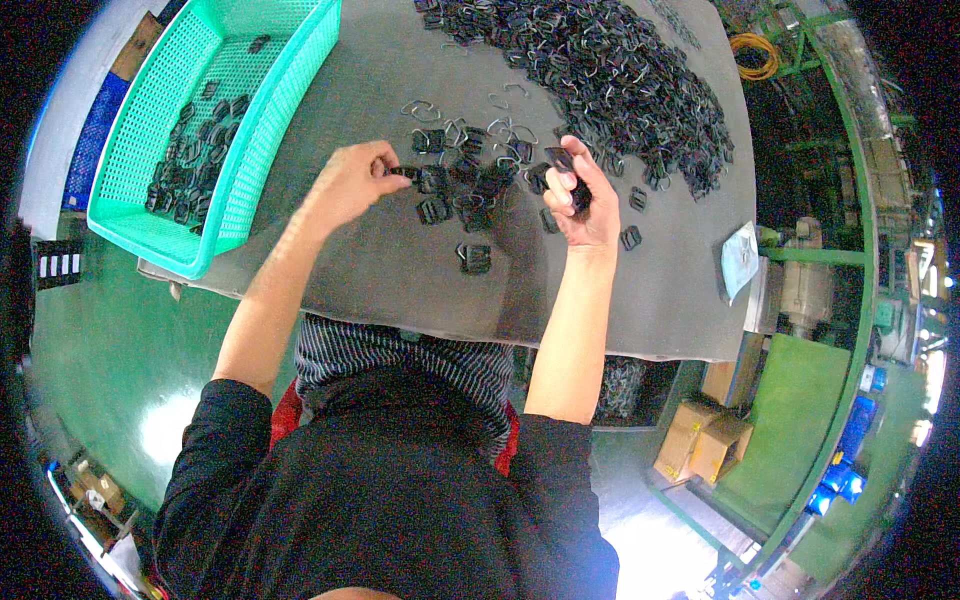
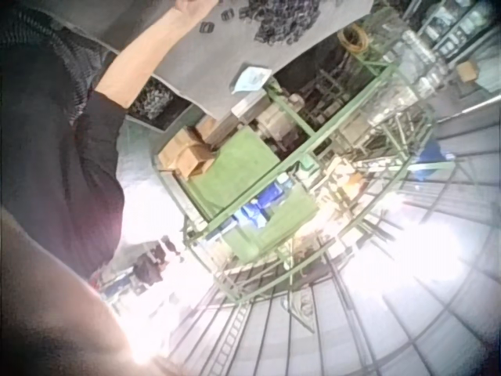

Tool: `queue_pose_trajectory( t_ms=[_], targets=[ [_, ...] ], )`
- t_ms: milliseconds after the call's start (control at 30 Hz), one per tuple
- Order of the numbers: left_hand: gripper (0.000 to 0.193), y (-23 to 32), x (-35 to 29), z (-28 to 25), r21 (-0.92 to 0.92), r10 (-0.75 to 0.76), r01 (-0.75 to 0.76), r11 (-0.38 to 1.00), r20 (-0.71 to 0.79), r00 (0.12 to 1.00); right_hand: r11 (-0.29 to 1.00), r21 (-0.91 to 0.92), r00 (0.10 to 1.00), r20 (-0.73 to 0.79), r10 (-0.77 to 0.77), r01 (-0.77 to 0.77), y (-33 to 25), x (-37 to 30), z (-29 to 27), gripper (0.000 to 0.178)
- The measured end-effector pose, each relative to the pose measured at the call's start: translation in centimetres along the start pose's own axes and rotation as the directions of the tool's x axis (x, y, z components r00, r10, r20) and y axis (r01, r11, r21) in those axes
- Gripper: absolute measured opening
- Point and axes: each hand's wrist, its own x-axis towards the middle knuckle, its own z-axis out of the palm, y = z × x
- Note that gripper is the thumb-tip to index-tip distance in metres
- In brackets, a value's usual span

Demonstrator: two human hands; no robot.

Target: The person sorts small black plastic buckles and metal hooks by hand on a metal table, placing the buckles into a teal basket and the hooks into a black bin.

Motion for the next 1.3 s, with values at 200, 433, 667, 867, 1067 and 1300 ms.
queue_pose_trajectory(
  t_ms=[200, 433, 667, 867, 1067, 1300],
  targets=[
    [0.022, -1.4, 0.6, -3.4, -0.575, 0.044, 0.064, 0.815, 0.172, 0.984, 0.973, -0.208, 0.995, -0.007, 0.100, -0.099, 1.9, 2.7, 0.0, 0.016],
    [0.024, 0.1, 0.9, -2.2, -0.791, 0.029, 0.190, 0.581, 0.254, 0.967, -0.518, -0.840, 0.980, -0.197, 0.017, -0.159, 3.5, 8.1, 4.9, 0.043],
    [0.032, 3.6, 0.6, 1.8, 0.202, -0.070, 0.074, 0.977, -0.025, 0.997, -0.472, -0.837, 0.912, -0.383, 0.147, -0.275, 0.7, 8.5, 5.8, 0.032],
    [0.025, 5.1, -3.0, -1.7, 0.085, 0.042, -0.035, 0.996, -0.083, 0.996, -0.295, -0.955, 0.993, -0.072, 0.096, -0.041, -0.1, 9.5, 13.0, 0.025],
    [0.021, 5.8, -8.5, -14.0, 0.371, 0.080, 0.218, 0.903, -0.642, 0.763, 0.148, -0.914, 0.893, 0.401, 0.204, 0.377, 7.4, 12.9, 24.9, 0.031],
    [0.024, 4.8, -9.9, -14.8, 0.417, 0.338, -0.014, 0.909, -0.717, 0.609, -0.009, -0.883, 0.878, 0.466, 0.111, 0.470, 5.3, 14.9, 19.7, 0.022]
  ],
)
